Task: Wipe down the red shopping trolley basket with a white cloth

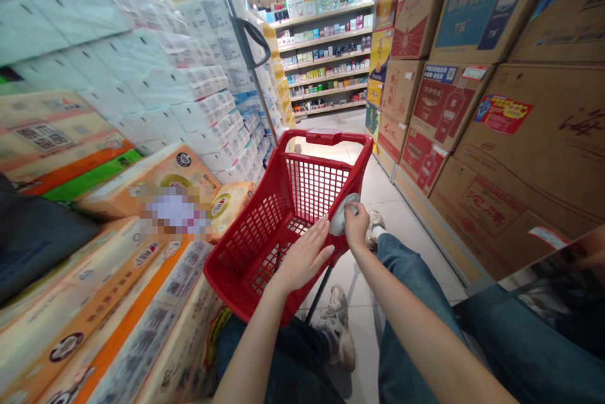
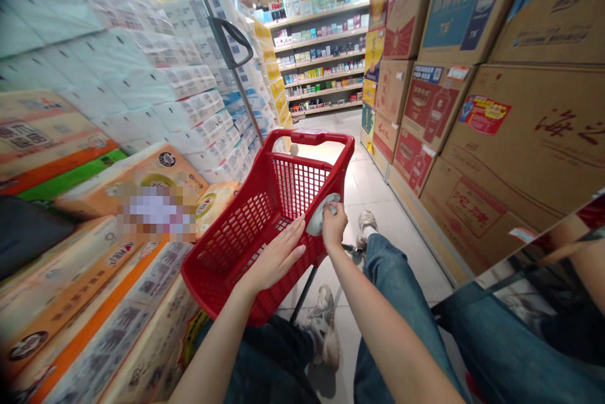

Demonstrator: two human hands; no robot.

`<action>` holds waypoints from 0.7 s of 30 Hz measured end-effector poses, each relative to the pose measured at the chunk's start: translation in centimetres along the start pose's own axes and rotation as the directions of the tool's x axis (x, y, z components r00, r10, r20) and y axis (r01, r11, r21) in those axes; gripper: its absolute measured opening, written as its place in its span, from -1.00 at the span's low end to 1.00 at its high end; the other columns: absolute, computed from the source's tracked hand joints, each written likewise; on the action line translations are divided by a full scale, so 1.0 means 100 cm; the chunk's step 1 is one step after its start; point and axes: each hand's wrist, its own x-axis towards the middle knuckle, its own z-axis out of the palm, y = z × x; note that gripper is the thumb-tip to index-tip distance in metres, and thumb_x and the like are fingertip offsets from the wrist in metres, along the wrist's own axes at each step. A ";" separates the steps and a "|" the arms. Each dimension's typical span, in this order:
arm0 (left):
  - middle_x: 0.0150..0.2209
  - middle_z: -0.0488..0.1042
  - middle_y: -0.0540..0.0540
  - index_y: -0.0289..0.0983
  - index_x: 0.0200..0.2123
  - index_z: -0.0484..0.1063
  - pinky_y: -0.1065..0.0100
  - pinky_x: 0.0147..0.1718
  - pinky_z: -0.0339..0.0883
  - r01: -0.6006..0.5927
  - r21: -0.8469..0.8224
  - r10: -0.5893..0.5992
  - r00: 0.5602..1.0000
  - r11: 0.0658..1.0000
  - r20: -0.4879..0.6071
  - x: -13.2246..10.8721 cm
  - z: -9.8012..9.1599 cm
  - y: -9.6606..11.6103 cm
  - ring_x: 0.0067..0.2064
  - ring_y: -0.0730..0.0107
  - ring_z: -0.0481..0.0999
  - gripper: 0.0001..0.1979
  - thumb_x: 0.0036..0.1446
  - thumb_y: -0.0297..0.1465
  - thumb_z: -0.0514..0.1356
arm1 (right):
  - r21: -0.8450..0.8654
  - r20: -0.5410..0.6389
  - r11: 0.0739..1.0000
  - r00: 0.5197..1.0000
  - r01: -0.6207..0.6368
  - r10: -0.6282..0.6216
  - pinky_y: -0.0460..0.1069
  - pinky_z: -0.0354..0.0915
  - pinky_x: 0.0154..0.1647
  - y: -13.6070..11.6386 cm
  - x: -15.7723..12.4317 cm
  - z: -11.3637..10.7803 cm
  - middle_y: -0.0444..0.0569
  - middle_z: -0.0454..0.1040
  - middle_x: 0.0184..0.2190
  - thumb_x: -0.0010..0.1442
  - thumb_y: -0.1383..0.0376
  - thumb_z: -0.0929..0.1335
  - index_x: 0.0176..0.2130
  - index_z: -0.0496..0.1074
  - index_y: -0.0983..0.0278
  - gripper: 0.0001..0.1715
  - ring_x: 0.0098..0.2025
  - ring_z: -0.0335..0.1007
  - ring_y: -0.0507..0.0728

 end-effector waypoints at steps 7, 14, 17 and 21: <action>0.41 -0.13 -0.08 -0.20 0.38 -0.14 0.15 0.36 -0.10 -0.027 0.011 0.027 1.000 1.000 -0.007 0.000 -0.002 0.000 0.41 0.34 -0.14 -0.43 0.40 -0.15 -0.15 | 0.107 0.233 0.991 0.967 0.081 -0.105 -0.04 0.23 -0.21 -0.007 -0.064 -0.010 -0.15 0.39 -0.38 0.15 0.17 0.30 -0.33 0.32 0.22 -0.84 -0.32 0.32 0.07; 0.41 -0.13 -0.08 -0.21 0.38 -0.14 0.15 0.37 -0.13 0.004 -0.022 -0.004 1.000 1.000 0.002 -0.001 -0.001 0.001 0.41 0.36 -0.15 -0.43 0.40 -0.15 -0.16 | 0.011 -0.021 0.995 0.995 0.097 -0.096 0.02 0.21 -0.11 -0.017 0.031 -0.002 -0.05 0.45 -0.34 0.14 0.15 0.26 -0.31 0.34 0.24 -0.79 -0.26 0.33 0.13; 0.41 -0.12 -0.07 -0.19 0.38 -0.15 0.13 0.36 -0.11 -0.001 -0.023 0.001 1.000 1.000 -0.003 -0.001 -0.001 0.000 0.41 0.34 -0.15 -0.44 0.40 -0.16 -0.16 | 0.022 0.003 0.994 0.994 0.107 -0.107 0.02 0.22 -0.11 -0.010 0.005 -0.003 -0.06 0.44 -0.33 0.17 0.15 0.25 -0.31 0.33 0.23 -0.79 -0.23 0.34 0.13; 0.41 -0.14 -0.08 -0.19 0.38 -0.14 0.13 0.36 -0.09 -0.022 -0.018 0.022 1.000 1.000 -0.001 0.000 -0.002 -0.001 0.41 0.32 -0.13 -0.43 0.40 -0.16 -0.14 | 0.037 0.176 0.990 0.974 0.139 -0.143 -0.01 0.24 -0.16 0.002 -0.046 -0.008 -0.11 0.41 -0.35 0.18 0.15 0.27 -0.31 0.32 0.22 -0.81 -0.26 0.33 0.11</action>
